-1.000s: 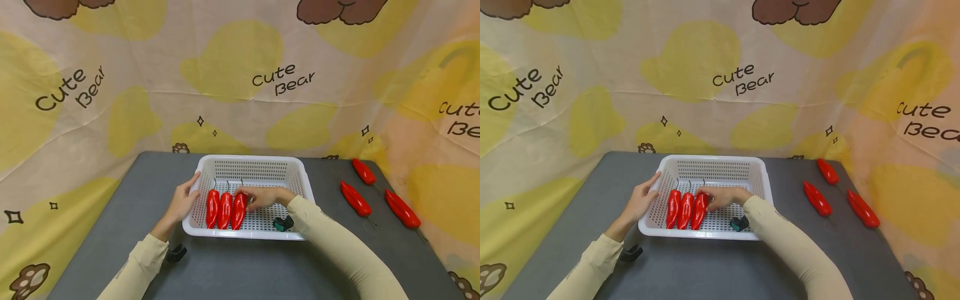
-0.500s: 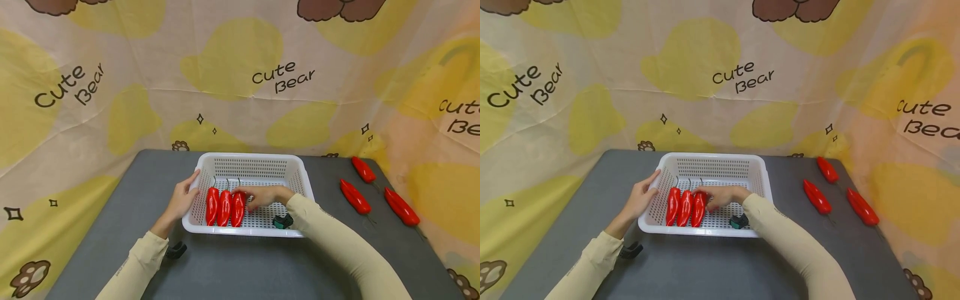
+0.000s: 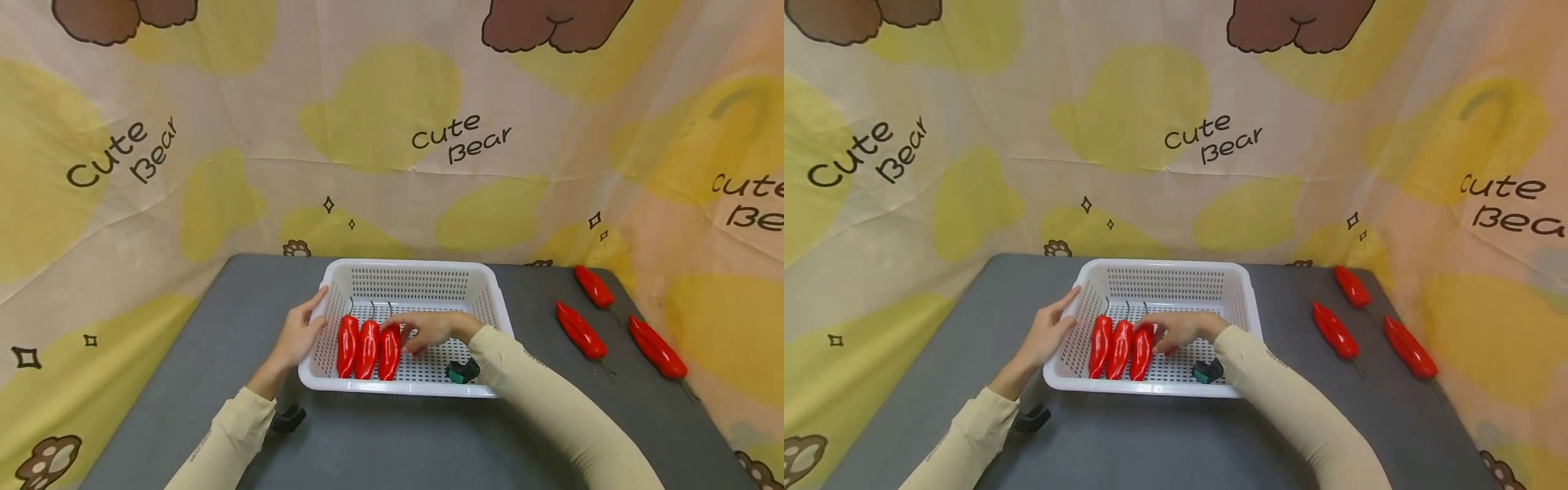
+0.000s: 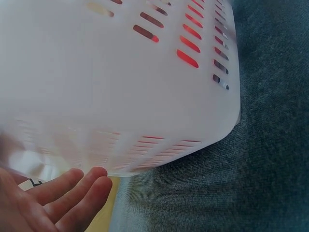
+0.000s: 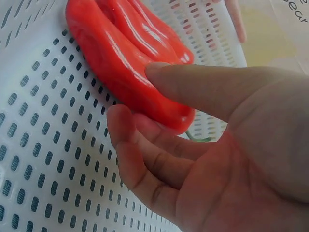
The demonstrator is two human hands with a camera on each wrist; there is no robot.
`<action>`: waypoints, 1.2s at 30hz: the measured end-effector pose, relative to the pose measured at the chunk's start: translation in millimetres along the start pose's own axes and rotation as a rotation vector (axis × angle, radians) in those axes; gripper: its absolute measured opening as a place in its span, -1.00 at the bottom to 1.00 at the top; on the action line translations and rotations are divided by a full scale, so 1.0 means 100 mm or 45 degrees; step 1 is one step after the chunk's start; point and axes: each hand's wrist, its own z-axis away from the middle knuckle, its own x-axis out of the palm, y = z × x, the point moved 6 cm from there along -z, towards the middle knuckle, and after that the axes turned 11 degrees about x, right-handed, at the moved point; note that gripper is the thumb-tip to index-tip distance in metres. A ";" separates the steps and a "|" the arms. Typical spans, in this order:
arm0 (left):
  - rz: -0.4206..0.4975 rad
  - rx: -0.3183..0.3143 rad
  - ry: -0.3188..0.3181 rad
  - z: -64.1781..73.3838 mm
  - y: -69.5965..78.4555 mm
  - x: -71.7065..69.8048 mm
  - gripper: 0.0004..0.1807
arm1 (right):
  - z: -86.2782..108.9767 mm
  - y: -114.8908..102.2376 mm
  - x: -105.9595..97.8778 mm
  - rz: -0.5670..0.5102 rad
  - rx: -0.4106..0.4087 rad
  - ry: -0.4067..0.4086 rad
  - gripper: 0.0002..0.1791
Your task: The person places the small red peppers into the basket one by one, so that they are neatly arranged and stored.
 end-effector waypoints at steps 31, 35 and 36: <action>-0.014 0.019 0.009 -0.01 -0.01 0.02 -0.31 | 0.24 -0.10 -0.23 0.136 -0.075 0.211 -0.02; -0.023 0.026 0.011 0.01 0.00 0.01 -0.31 | 0.38 -0.09 -0.33 0.132 -0.090 0.281 -0.09; -0.018 0.022 0.015 0.02 0.00 0.00 -0.31 | 0.42 -0.10 -0.36 0.126 -0.096 0.301 -0.12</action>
